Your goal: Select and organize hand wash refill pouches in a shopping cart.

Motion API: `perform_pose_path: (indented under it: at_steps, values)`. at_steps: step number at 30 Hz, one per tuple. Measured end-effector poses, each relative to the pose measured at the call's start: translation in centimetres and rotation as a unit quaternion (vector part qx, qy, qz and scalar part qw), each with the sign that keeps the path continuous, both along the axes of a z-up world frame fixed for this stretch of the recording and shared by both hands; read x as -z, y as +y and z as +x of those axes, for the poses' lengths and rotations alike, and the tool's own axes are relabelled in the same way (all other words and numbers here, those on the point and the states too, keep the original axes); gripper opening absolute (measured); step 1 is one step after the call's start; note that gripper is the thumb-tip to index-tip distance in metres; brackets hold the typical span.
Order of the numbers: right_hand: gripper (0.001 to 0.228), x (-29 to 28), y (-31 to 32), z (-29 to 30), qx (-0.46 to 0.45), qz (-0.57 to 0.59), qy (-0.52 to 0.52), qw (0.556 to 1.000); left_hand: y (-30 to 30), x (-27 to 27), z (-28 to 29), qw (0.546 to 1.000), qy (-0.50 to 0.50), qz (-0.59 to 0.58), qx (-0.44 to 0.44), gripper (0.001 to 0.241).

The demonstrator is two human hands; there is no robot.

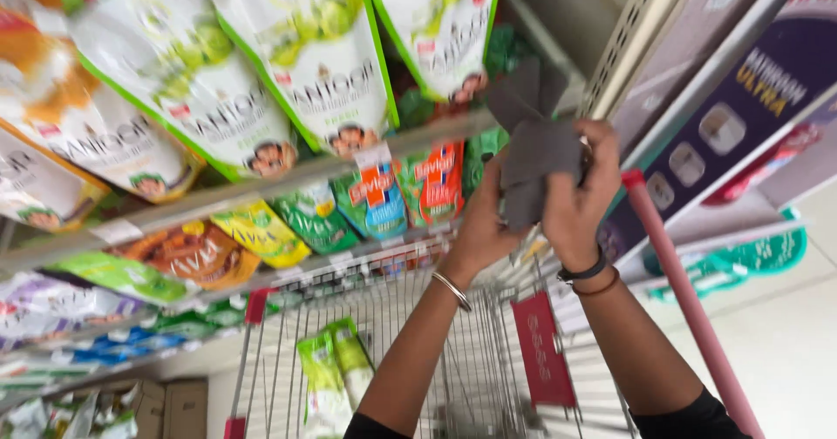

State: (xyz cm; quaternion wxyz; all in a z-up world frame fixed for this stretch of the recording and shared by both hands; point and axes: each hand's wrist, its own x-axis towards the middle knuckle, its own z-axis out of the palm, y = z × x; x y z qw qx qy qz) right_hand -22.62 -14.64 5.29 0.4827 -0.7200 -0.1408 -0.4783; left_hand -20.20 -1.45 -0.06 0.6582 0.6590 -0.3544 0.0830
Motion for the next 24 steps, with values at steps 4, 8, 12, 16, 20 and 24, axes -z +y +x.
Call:
perform_pose_path:
  at_steps: [4, 8, 12, 16, 20, 24]
  values:
    - [0.031, 9.8, 0.5, -1.6, -0.126, 0.173, 0.115, 0.970, 2.9, 8.4, -4.3, 0.992, 0.048, 0.072, -0.096, 0.066]
    - [0.043, 20.6, 3.6, -4.8, -0.004, 0.048, 0.167, 0.985, 5.6, 17.7, -8.1, 0.985, 0.111, 0.088, -0.100, 0.055]
    - [0.037, 36.2, 4.4, -7.9, -0.020, 0.035, 0.515, 0.856, 6.2, 33.5, -11.1, 0.920, 0.329, 0.134, -0.165, 0.052]
    - [0.043, 47.3, 5.0, -10.3, -0.155, 0.095, 0.642, 0.745, 6.7, 46.5, -14.2, 0.861, 0.390, 0.228, -0.233, 0.054]
    - [0.044, 62.3, 3.8, -13.8, -0.187, 0.173, 0.667, 0.700, 6.6, 51.6, -16.2, 0.889, 0.351, 0.181, -0.229, 0.059]
    - [0.042, 73.7, 3.8, -17.3, -0.230, -0.024, 0.577, 0.784, 6.6, 54.8, -17.2, 0.851, 0.306, 0.367, -0.218, 0.071]
